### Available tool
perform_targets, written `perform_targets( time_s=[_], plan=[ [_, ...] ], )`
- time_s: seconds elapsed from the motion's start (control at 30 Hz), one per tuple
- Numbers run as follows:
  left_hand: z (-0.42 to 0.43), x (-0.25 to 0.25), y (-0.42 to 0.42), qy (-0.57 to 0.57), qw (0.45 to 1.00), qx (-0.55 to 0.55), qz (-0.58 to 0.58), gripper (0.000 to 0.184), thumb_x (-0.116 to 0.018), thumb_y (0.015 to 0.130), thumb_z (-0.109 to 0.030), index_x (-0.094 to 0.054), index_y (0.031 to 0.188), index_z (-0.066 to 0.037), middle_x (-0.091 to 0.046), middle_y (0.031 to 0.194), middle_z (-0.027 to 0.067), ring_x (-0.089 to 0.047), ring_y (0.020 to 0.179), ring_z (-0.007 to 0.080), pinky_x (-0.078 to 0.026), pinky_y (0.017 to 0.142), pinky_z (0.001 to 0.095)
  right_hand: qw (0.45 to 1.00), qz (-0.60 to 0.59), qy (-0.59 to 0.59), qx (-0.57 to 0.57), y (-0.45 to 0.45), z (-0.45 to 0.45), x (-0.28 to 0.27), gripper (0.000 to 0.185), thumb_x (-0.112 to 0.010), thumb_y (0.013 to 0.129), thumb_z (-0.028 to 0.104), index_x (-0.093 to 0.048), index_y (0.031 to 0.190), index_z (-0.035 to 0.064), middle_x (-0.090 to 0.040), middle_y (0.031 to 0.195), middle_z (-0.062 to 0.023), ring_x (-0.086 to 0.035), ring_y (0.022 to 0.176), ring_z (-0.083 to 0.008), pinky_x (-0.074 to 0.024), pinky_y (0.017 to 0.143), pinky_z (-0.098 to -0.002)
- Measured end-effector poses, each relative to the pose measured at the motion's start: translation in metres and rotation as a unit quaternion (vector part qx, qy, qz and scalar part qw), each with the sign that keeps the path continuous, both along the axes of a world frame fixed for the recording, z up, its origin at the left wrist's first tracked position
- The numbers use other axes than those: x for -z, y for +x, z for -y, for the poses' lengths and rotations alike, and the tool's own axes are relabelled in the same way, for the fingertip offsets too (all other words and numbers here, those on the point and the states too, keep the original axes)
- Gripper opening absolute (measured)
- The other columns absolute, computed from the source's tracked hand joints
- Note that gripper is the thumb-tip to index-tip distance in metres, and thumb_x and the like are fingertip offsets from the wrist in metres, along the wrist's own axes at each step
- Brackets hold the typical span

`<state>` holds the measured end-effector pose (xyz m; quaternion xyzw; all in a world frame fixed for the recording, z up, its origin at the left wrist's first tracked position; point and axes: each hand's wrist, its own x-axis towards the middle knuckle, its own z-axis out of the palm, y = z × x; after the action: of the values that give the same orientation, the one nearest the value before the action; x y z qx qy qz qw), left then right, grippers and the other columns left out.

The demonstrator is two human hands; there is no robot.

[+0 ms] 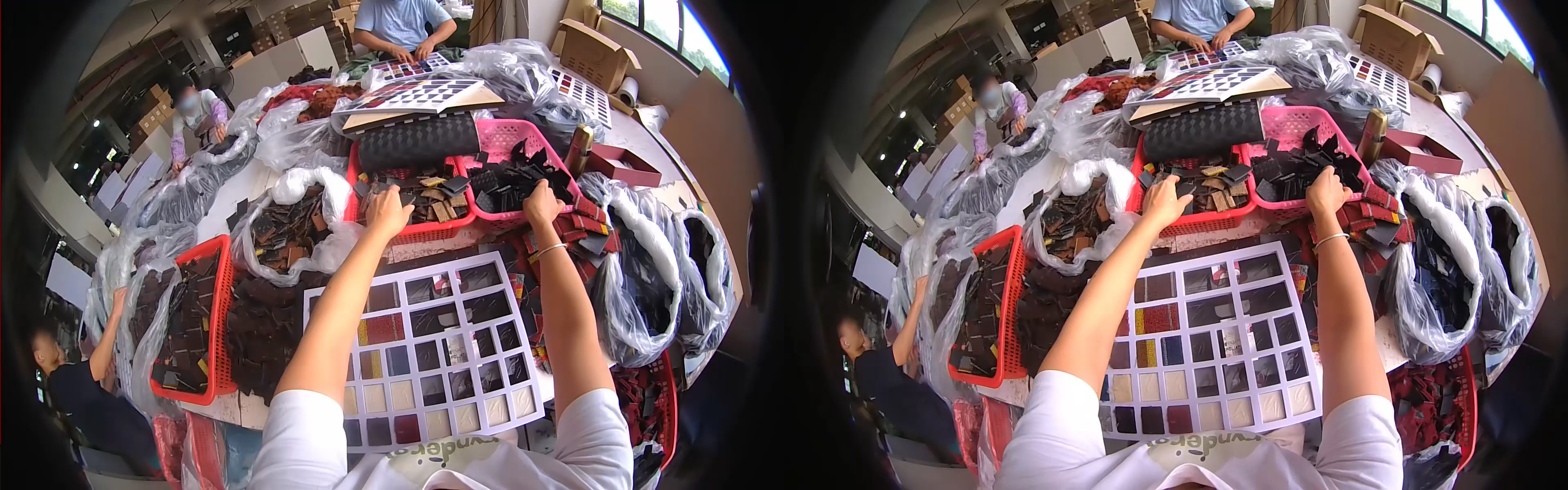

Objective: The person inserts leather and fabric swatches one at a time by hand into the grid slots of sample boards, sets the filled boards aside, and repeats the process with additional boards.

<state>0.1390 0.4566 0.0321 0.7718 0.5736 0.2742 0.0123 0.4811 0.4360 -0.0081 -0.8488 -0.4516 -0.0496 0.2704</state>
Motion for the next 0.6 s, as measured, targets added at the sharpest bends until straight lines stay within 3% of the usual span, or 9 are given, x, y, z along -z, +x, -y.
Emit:
perform_targets(
  time_s=[0.03,0.1,0.17,0.23,0.3,0.37,0.43,0.5,0.6],
  plan=[
    [-0.006,0.009,0.004,-0.007,1.0,-0.003,-0.008,0.029,-0.07,0.085,-0.02,-0.068,0.11,-0.006,-0.071,0.1,0.0201,-0.067,0.095,0.0383,-0.052,0.086,0.0472,1.0,-0.011,-0.011,-0.003,0.003,-0.001,-0.002,0.028,-0.056,0.082,0.01,-0.056,0.109,0.0031,-0.069,0.103,-0.0211,-0.068,0.098,-0.0354,-0.0369,0.098,-0.0479],
    [-0.005,0.004,0.011,-0.064,0.996,-0.047,-0.047,0.016,-0.069,0.085,-0.017,-0.071,0.096,-0.005,-0.07,0.098,0.0203,-0.067,0.094,0.0375,-0.052,0.084,0.0475,0.999,-0.013,-0.025,0.018,0.004,-0.005,-0.003,0.027,-0.057,0.08,0.009,-0.056,0.107,0.003,-0.071,0.103,-0.0204,-0.069,0.098,-0.0344,-0.0375,0.096,-0.0468],
    [0.002,0.008,0.009,0.04,0.997,-0.059,0.023,0.013,-0.069,0.086,-0.017,-0.072,0.091,-0.005,-0.071,0.093,0.0196,-0.068,0.086,0.038,-0.052,0.08,0.0495,0.999,-0.011,-0.027,0.043,0.005,-0.011,0.001,0.028,-0.057,0.079,0.009,-0.056,0.107,0.0037,-0.071,0.101,-0.0197,-0.068,0.098,-0.0342,-0.0378,0.095,-0.046],
    [0.018,0.003,-0.006,0.237,0.971,-0.002,0.04,0.014,-0.07,0.086,-0.015,-0.073,0.093,-0.004,-0.071,0.089,0.0165,-0.068,0.077,0.0335,-0.053,0.073,0.0447,0.999,-0.004,0.028,0.016,0.009,-0.01,0.009,0.027,-0.057,0.079,0.01,-0.057,0.106,0.007,-0.072,0.098,-0.0145,-0.069,0.097,-0.0324,-0.0385,0.095,-0.045],
    [0.046,0.0,-0.027,0.114,0.977,0.0,0.18,0.016,-0.069,0.087,-0.011,-0.072,0.1,-0.001,-0.072,0.089,0.011,-0.067,0.072,0.0219,-0.052,0.065,0.0332,0.991,-0.033,0.127,-0.032,0.011,0.003,0.011,0.023,-0.056,0.08,0.011,-0.059,0.103,0.0101,-0.072,0.095,-0.012,-0.069,0.094,-0.0311,-0.0402,0.092,-0.0423],
    [0.117,-0.036,-0.046,-0.065,0.932,0.018,0.356,0.018,-0.068,0.087,-0.006,-0.069,0.103,0.0,-0.071,0.092,0.01,-0.067,0.077,0.0182,-0.052,0.066,0.0307,0.94,-0.115,0.303,-0.109,0.029,0.002,0.031,0.023,-0.065,0.081,0.009,-0.065,0.104,0.0061,-0.071,0.09,-0.0123,-0.069,0.087,-0.0248,-0.0494,0.086,-0.037],
    [0.189,-0.051,-0.071,-0.147,0.882,0.018,0.447,0.021,-0.067,0.09,-0.004,-0.066,0.111,0.002,-0.071,0.092,0.0073,-0.065,0.074,0.0095,-0.049,0.061,0.0225,0.879,-0.254,0.369,-0.163,0.054,0.005,0.033,0.025,-0.069,0.083,0.007,-0.067,0.108,0.001,-0.071,0.095,-0.0089,-0.067,0.088,-0.0165,-0.0506,0.084,-0.0307],
    [0.25,-0.041,-0.097,-0.199,0.859,-0.016,0.472,0.022,-0.066,0.09,-0.002,-0.065,0.112,0.004,-0.07,0.094,0.0078,-0.066,0.075,0.0092,-0.051,0.06,0.0219,0.815,-0.336,0.428,-0.199,0.037,0.042,0.004,0.025,-0.068,0.087,0.004,-0.066,0.112,-0.002,-0.069,0.101,-0.0053,-0.063,0.09,-0.0113,-0.0486,0.084,-0.0251],
    [0.321,-0.013,-0.115,-0.266,0.807,-0.094,0.518,0.023,-0.067,0.09,-0.001,-0.063,0.111,0.006,-0.067,0.097,0.0109,-0.068,0.078,0.0131,-0.057,0.061,0.0233,0.769,-0.486,0.273,-0.314,-0.023,0.124,-0.048,0.027,-0.067,0.088,0.001,-0.066,0.114,-0.0005,-0.068,0.105,-0.0031,-0.063,0.092,-0.0103,-0.0484,0.085,-0.0239]
  ],
)
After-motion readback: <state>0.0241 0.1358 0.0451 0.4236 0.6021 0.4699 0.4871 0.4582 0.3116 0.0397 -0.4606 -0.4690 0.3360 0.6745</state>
